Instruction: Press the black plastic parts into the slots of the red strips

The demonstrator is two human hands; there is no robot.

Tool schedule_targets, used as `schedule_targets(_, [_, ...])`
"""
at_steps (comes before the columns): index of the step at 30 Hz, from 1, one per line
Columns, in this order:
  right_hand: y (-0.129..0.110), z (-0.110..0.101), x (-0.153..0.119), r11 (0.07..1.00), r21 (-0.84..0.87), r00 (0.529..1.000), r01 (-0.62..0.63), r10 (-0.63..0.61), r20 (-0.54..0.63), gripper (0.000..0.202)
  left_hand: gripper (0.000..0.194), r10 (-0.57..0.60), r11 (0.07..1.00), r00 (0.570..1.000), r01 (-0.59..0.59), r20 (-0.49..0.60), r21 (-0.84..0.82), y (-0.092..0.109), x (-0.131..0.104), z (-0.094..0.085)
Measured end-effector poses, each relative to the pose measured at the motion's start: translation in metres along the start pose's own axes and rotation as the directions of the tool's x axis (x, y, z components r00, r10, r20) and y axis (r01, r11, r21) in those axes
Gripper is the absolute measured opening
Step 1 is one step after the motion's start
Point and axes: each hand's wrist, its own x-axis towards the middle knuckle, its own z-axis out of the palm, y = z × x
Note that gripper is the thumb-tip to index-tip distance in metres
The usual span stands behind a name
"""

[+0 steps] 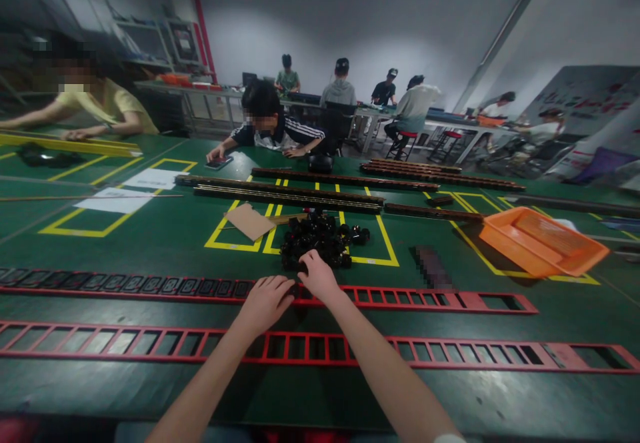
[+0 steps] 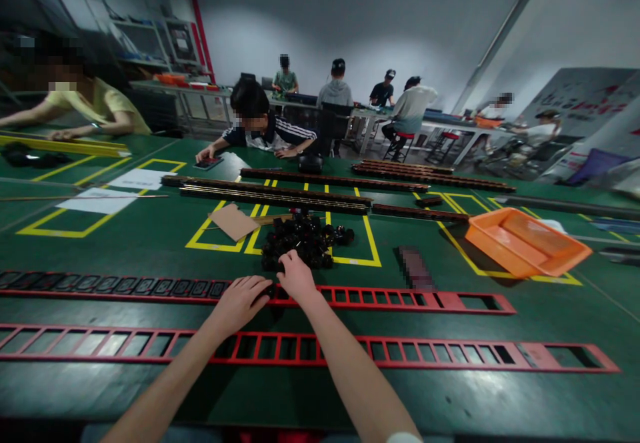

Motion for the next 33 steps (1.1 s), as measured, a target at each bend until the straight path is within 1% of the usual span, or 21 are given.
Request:
schedule_targets(3, [0.001,0.001,-0.002,0.998,0.062,1.000,-0.013,0.013,-0.009,0.023,0.029,-0.005,1.000,1.000,0.005,0.002,-0.006,-0.001,0.000,0.001])
schedule_targets(5, [0.001,0.001,-0.003,0.995,0.098,1.000,-0.014,0.015,-0.011,0.024,0.030,-0.007,1.000,1.000,0.007,0.007,-0.011,-0.001,0.000,0.001])
schedule_targets(7, [0.001,0.001,-0.003,0.990,0.142,1.000,-0.005,0.009,-0.026,0.028,0.030,-0.008,1.000,1.000,0.008,0.008,-0.012,-0.001,0.000,0.001])
schedule_targets(10, [0.002,0.002,-0.004,0.976,0.212,0.997,0.039,-0.023,-0.079,0.041,0.030,-0.007,1.000,1.000,0.007,0.000,-0.017,-0.002,0.000,0.002])
schedule_targets(13, [0.005,0.003,-0.005,0.965,0.250,0.990,0.085,-0.052,-0.133,0.045,0.031,-0.002,1.000,1.000,0.002,-0.001,-0.021,-0.002,0.000,0.002])
schedule_targets(18, [0.008,-0.001,-0.004,0.941,0.324,0.981,0.101,-0.039,-0.191,0.039,0.031,-0.006,1.000,1.000,0.006,-0.005,-0.018,-0.003,0.000,0.002])
schedule_targets(22, [0.010,-0.012,-0.006,0.904,0.410,0.961,0.120,-0.003,-0.275,0.022,0.031,-0.009,1.000,1.000,0.009,0.002,-0.025,-0.002,0.000,0.001])
schedule_targets(24, [0.012,-0.019,-0.010,0.871,0.478,0.969,0.114,0.008,-0.245,0.019,0.030,-0.014,1.000,1.000,0.014,0.006,-0.028,-0.002,0.001,0.000])
schedule_targets(27, [0.015,-0.025,-0.022,0.828,0.557,0.986,0.065,0.033,-0.164,0.022,0.030,-0.021,0.999,1.000,0.021,0.015,-0.029,-0.002,0.001,-0.001])
schedule_targets(31, [0.017,-0.025,-0.040,0.835,0.551,0.986,-0.018,0.107,-0.131,0.037,0.031,-0.020,1.000,1.000,0.020,0.022,-0.023,-0.002,0.001,0.000])
schedule_targets(33, [0.017,-0.023,-0.045,0.839,0.543,0.985,-0.044,0.126,-0.114,0.042,0.031,-0.016,1.000,1.000,0.017,0.020,-0.018,-0.003,0.001,0.001])
